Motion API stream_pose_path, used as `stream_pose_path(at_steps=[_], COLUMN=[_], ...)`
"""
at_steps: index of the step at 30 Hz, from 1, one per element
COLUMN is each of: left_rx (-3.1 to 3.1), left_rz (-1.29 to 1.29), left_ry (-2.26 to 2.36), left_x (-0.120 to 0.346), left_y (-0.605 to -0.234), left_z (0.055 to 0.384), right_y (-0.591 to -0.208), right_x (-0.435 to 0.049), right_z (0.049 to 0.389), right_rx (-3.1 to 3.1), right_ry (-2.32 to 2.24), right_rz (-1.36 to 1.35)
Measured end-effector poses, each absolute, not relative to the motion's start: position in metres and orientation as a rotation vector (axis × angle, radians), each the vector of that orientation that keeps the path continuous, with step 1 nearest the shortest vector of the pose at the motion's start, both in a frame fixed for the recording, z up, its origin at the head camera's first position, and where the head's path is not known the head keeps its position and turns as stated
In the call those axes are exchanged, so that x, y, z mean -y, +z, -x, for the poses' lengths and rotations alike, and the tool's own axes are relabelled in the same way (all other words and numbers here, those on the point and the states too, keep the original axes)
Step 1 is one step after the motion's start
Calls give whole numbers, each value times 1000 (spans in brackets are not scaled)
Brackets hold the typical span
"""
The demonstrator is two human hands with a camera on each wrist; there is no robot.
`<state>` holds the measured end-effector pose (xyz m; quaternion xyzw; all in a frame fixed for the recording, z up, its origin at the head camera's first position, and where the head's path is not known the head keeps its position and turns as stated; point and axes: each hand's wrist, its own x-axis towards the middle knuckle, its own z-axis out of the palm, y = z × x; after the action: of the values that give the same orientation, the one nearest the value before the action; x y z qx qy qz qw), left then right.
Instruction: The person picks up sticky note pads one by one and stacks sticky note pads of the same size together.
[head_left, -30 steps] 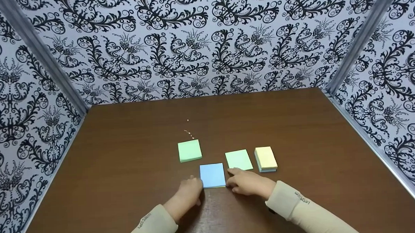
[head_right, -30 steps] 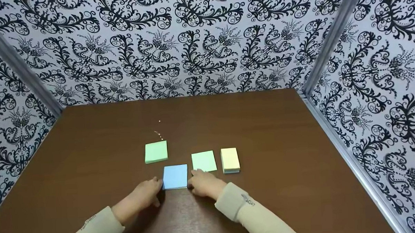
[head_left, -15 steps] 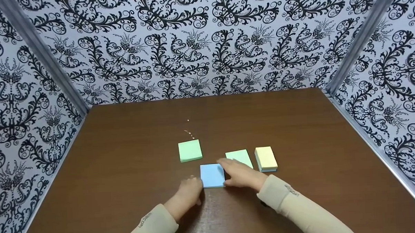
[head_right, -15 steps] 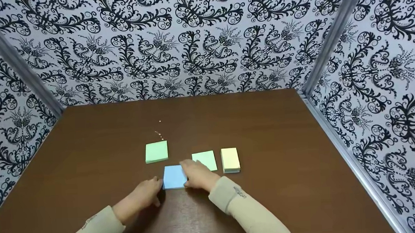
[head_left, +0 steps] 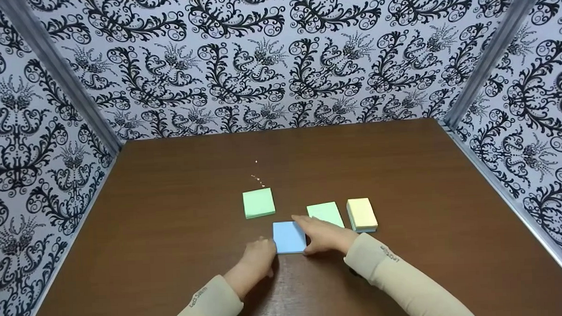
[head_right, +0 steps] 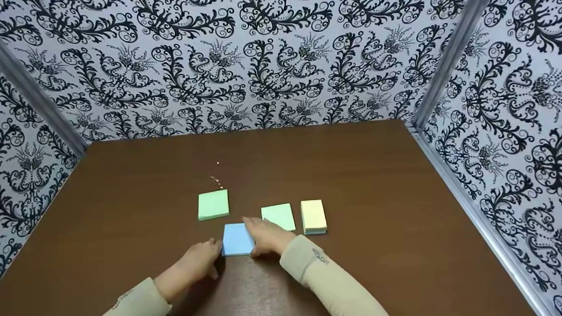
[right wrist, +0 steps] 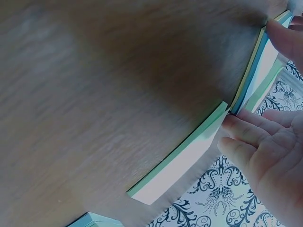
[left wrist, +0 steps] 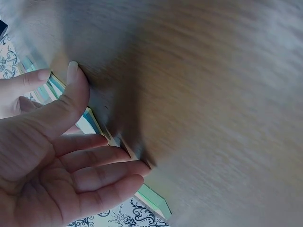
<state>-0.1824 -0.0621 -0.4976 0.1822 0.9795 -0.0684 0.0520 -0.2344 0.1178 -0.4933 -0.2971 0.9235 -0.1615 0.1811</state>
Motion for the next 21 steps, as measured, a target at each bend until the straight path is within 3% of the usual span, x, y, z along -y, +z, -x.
stream_pose_path(at_steps=[21], left_rx=[-2993], left_rz=[-550], left_ry=[-213], left_x=[62], left_y=[-499], left_z=[183], right_y=[-495], right_x=[-121], right_z=[234], right_rx=[-2625], right_ry=[-423], right_rz=[886])
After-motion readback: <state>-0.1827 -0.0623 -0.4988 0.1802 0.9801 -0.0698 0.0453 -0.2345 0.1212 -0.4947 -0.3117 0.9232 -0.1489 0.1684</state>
